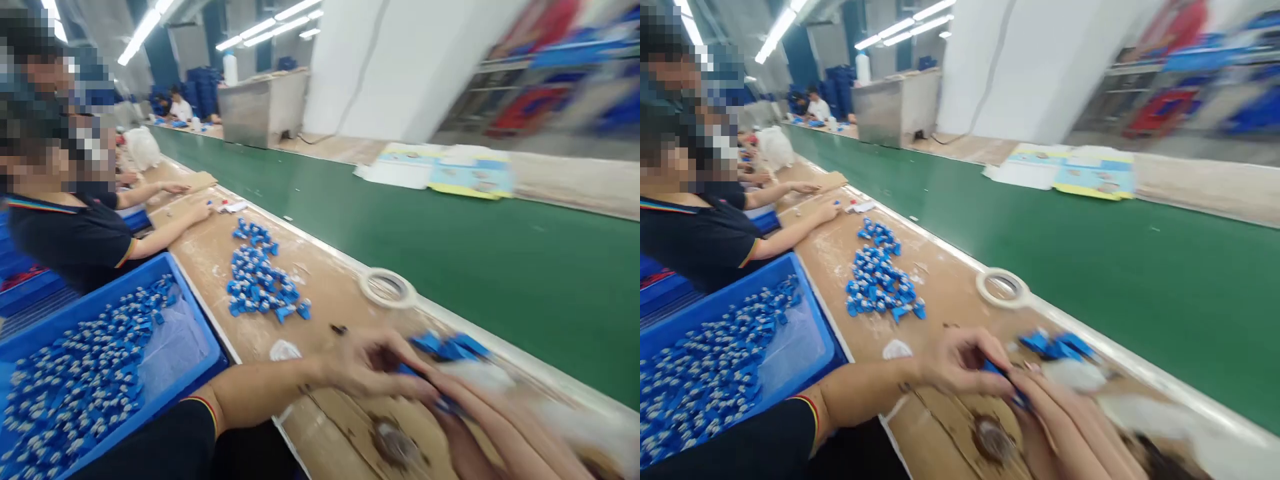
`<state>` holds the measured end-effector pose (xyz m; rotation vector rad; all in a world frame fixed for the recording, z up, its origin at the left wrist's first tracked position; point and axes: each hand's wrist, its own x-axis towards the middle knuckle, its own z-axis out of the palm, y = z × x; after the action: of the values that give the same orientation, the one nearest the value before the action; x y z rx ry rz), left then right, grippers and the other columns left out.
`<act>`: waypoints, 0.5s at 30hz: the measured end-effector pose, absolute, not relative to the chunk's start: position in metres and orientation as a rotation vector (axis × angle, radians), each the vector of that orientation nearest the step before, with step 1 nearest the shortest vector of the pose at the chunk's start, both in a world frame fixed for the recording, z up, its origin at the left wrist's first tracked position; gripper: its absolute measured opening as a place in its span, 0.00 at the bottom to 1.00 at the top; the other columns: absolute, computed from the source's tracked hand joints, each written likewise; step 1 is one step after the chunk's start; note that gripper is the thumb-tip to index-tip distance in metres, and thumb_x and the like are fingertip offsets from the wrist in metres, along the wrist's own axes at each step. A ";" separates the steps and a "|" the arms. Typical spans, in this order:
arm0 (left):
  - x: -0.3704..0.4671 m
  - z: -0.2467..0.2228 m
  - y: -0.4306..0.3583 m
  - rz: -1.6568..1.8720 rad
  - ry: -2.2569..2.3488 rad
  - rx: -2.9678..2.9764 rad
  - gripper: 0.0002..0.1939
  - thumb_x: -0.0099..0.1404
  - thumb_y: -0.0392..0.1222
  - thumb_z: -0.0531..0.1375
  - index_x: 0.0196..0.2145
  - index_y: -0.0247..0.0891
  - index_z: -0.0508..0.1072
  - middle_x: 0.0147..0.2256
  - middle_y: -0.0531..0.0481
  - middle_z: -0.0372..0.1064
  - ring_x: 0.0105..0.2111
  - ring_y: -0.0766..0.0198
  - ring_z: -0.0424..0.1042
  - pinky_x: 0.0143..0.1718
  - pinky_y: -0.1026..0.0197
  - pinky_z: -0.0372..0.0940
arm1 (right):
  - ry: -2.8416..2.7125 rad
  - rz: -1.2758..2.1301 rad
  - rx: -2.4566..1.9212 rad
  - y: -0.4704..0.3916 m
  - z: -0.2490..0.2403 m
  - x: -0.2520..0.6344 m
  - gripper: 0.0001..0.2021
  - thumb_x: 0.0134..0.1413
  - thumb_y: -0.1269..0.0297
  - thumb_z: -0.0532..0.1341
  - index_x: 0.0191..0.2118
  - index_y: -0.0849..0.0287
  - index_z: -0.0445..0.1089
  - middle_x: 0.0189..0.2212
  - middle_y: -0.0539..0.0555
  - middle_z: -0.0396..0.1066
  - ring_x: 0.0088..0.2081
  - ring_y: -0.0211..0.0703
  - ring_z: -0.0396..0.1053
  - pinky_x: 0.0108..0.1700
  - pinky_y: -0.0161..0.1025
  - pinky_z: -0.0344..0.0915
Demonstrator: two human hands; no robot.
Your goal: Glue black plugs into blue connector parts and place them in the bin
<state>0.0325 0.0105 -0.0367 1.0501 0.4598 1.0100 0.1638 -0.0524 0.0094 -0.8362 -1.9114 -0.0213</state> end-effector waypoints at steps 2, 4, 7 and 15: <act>0.017 -0.018 0.005 1.043 0.403 1.114 0.29 0.41 0.57 0.77 0.28 0.35 0.69 0.27 0.50 0.69 0.27 0.67 0.72 0.29 0.64 0.69 | -1.928 0.036 -0.900 -0.064 0.017 0.167 0.15 0.75 0.68 0.61 0.62 0.51 0.69 0.47 0.55 0.72 0.43 0.55 0.73 0.48 0.48 0.68; 0.007 -0.011 0.008 1.065 0.349 1.138 0.26 0.46 0.52 0.76 0.31 0.35 0.68 0.28 0.52 0.70 0.25 0.70 0.71 0.27 0.67 0.68 | -1.897 0.102 -0.923 -0.066 0.023 0.167 0.14 0.75 0.67 0.61 0.61 0.51 0.69 0.48 0.55 0.71 0.43 0.54 0.72 0.46 0.48 0.70; 0.004 -0.016 0.012 1.072 0.259 1.199 0.21 0.52 0.46 0.74 0.33 0.36 0.67 0.29 0.54 0.69 0.20 0.75 0.67 0.21 0.70 0.63 | -1.879 0.139 -0.951 -0.064 0.026 0.166 0.13 0.76 0.68 0.60 0.60 0.51 0.68 0.47 0.56 0.71 0.43 0.53 0.72 0.44 0.47 0.72; 0.002 -0.019 0.009 1.067 0.240 1.319 0.19 0.57 0.44 0.72 0.40 0.38 0.69 0.31 0.52 0.72 0.23 0.72 0.70 0.22 0.70 0.66 | -1.901 0.080 -0.928 -0.065 0.031 0.164 0.11 0.76 0.70 0.58 0.57 0.52 0.69 0.46 0.58 0.71 0.43 0.54 0.72 0.42 0.47 0.73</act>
<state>0.0018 0.0085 -0.0189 1.3194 0.2401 1.0670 0.1645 -0.0648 0.0310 -0.9279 -1.9014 0.0801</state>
